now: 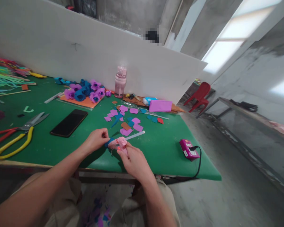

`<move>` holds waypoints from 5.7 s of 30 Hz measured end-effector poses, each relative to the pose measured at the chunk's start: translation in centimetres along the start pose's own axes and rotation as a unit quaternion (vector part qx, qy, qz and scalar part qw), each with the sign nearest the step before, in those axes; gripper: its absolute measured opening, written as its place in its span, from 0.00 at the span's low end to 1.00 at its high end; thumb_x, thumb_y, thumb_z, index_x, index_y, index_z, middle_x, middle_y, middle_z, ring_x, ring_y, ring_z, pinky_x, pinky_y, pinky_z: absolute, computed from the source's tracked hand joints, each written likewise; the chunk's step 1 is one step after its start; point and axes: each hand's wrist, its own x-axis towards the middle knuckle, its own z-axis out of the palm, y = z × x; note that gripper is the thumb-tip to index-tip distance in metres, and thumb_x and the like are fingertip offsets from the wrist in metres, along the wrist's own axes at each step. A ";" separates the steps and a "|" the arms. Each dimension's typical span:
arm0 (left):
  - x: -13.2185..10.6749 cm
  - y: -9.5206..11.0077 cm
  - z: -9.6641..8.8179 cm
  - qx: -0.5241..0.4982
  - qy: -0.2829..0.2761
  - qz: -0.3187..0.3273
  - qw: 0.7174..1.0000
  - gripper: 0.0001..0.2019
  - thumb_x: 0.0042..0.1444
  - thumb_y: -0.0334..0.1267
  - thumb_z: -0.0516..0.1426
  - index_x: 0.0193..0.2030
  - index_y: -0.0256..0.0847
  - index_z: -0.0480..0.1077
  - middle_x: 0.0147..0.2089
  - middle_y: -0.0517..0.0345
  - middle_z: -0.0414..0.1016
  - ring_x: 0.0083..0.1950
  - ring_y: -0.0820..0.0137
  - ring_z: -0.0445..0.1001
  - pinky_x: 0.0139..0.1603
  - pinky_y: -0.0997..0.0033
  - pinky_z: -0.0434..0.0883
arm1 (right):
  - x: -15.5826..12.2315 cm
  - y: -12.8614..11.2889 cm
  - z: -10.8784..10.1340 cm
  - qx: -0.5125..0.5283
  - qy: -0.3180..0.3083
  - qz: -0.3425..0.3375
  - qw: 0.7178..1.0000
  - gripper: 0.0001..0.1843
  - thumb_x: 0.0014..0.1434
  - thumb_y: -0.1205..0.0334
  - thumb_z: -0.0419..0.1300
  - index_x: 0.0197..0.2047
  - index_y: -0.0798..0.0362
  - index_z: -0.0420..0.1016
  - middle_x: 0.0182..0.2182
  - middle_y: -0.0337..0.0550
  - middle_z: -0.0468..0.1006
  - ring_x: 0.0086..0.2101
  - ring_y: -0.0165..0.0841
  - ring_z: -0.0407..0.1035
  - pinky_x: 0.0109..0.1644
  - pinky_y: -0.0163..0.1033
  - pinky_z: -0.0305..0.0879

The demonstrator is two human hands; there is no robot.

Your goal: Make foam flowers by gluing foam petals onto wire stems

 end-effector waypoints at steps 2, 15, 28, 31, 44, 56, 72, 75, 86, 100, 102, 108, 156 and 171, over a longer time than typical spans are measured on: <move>0.0 0.0 0.0 0.002 -0.001 0.000 1.000 0.05 0.41 0.30 0.53 0.19 0.40 0.60 0.19 0.64 0.63 0.24 0.74 0.61 0.24 0.74 0.53 | 0.0 0.0 -0.1 0.001 0.002 0.000 1.000 0.13 0.61 0.59 0.47 0.40 0.54 0.71 0.42 0.47 0.75 0.39 0.36 0.69 0.41 0.35 0.61; -0.1 0.2 -0.1 0.006 -0.010 -0.010 1.000 0.05 0.42 0.30 0.54 0.19 0.40 0.60 0.19 0.64 0.64 0.24 0.74 0.61 0.25 0.74 0.53 | -0.1 0.2 -0.3 -0.036 0.014 0.010 0.999 0.15 0.62 0.57 0.46 0.39 0.54 0.70 0.31 0.43 0.74 0.30 0.32 0.66 0.31 0.33 0.56; 0.0 0.1 -0.1 0.012 -0.012 -0.005 1.000 0.06 0.42 0.31 0.54 0.19 0.40 0.60 0.19 0.64 0.63 0.24 0.74 0.61 0.24 0.74 0.53 | -0.2 0.4 -0.7 -0.031 0.011 0.026 0.999 0.15 0.61 0.56 0.46 0.38 0.55 0.70 0.29 0.43 0.73 0.27 0.31 0.64 0.30 0.33 0.55; 0.0 0.1 -0.1 0.011 -0.012 -0.004 1.000 0.06 0.41 0.31 0.54 0.19 0.40 0.60 0.19 0.64 0.63 0.24 0.74 0.61 0.24 0.74 0.53 | -0.3 0.4 -0.8 -0.028 0.008 0.033 0.999 0.15 0.61 0.56 0.46 0.38 0.55 0.70 0.30 0.43 0.73 0.28 0.31 0.65 0.30 0.33 0.55; 0.0 0.1 -0.1 0.005 -0.011 -0.004 1.000 0.06 0.41 0.31 0.54 0.19 0.40 0.59 0.19 0.65 0.62 0.23 0.75 0.60 0.24 0.75 0.53 | -0.5 0.5 -1.1 -0.019 0.005 0.054 0.998 0.16 0.61 0.55 0.46 0.41 0.55 0.70 0.31 0.43 0.74 0.30 0.32 0.66 0.31 0.33 0.56; 0.1 0.0 -0.1 0.008 -0.015 -0.002 1.000 0.06 0.42 0.31 0.54 0.19 0.40 0.59 0.20 0.65 0.63 0.24 0.74 0.61 0.24 0.74 0.54 | -0.7 0.5 -1.2 -0.003 0.011 0.058 0.998 0.16 0.61 0.55 0.46 0.39 0.54 0.70 0.32 0.45 0.74 0.31 0.33 0.67 0.33 0.34 0.58; 0.1 -0.3 0.0 0.000 -0.018 0.005 1.000 0.04 0.41 0.32 0.53 0.20 0.40 0.61 0.20 0.64 0.64 0.24 0.74 0.61 0.24 0.74 0.54 | -0.6 -0.1 -1.0 0.009 0.025 0.036 0.999 0.14 0.60 0.56 0.48 0.35 0.55 0.70 0.27 0.43 0.74 0.27 0.31 0.66 0.30 0.32 0.56; 0.1 -0.3 0.0 0.000 -0.015 0.005 1.000 0.04 0.41 0.32 0.53 0.20 0.40 0.61 0.20 0.64 0.65 0.24 0.74 0.62 0.24 0.74 0.54 | -0.4 -0.3 -0.4 0.001 0.021 0.030 0.999 0.14 0.60 0.56 0.47 0.36 0.54 0.70 0.28 0.44 0.74 0.27 0.32 0.66 0.30 0.33 0.57; 0.0 -0.2 0.0 0.002 -0.014 0.006 1.000 0.04 0.41 0.31 0.53 0.20 0.40 0.61 0.20 0.64 0.64 0.24 0.74 0.61 0.24 0.75 0.53 | -0.2 -0.3 0.1 -0.023 0.015 0.027 0.999 0.12 0.60 0.58 0.48 0.37 0.54 0.70 0.29 0.44 0.75 0.28 0.33 0.67 0.30 0.33 0.56; 0.0 0.0 -0.1 0.002 -0.017 0.002 1.000 0.04 0.41 0.32 0.53 0.20 0.40 0.62 0.20 0.64 0.65 0.24 0.74 0.61 0.24 0.74 0.54 | 0.0 -0.4 0.5 -0.015 0.009 0.022 1.000 0.12 0.60 0.58 0.48 0.39 0.54 0.70 0.34 0.45 0.75 0.31 0.33 0.68 0.32 0.33 0.58; 0.0 0.0 -0.1 0.004 -0.015 0.002 1.000 0.04 0.41 0.32 0.53 0.19 0.40 0.62 0.20 0.63 0.65 0.24 0.74 0.62 0.24 0.74 0.54 | 0.0 -0.4 0.6 -0.005 0.005 0.020 1.000 0.12 0.60 0.59 0.48 0.40 0.54 0.69 0.36 0.46 0.75 0.33 0.33 0.69 0.34 0.33 0.59; 0.0 -0.1 0.0 0.005 -0.015 0.009 1.000 0.04 0.41 0.32 0.53 0.20 0.40 0.61 0.20 0.64 0.65 0.24 0.74 0.61 0.24 0.74 0.53 | 0.1 -0.4 0.7 0.011 0.005 0.018 1.000 0.12 0.60 0.59 0.48 0.39 0.54 0.70 0.36 0.46 0.75 0.33 0.34 0.68 0.36 0.34 0.59; 0.0 6.4 -3.3 -0.344 -0.086 0.022 0.935 0.13 0.44 0.40 0.60 0.23 0.39 0.58 0.16 0.71 0.54 0.15 0.83 0.48 0.15 0.80 0.45 | 5.8 0.5 0.5 0.309 0.121 0.078 0.940 0.06 0.46 0.62 0.57 0.26 0.56 0.70 0.21 0.36 0.68 0.23 0.26 0.60 0.27 0.31 0.55; -0.9 5.4 -2.1 -0.387 -0.102 -0.004 0.916 0.12 0.50 0.42 0.56 0.40 0.38 0.66 0.29 0.59 0.70 0.24 0.77 0.59 0.26 0.77 0.59 | 5.6 3.0 -1.1 0.506 0.286 0.157 0.799 0.07 0.40 0.62 0.59 0.22 0.57 0.70 0.18 0.33 0.69 0.21 0.24 0.58 0.27 0.31 0.55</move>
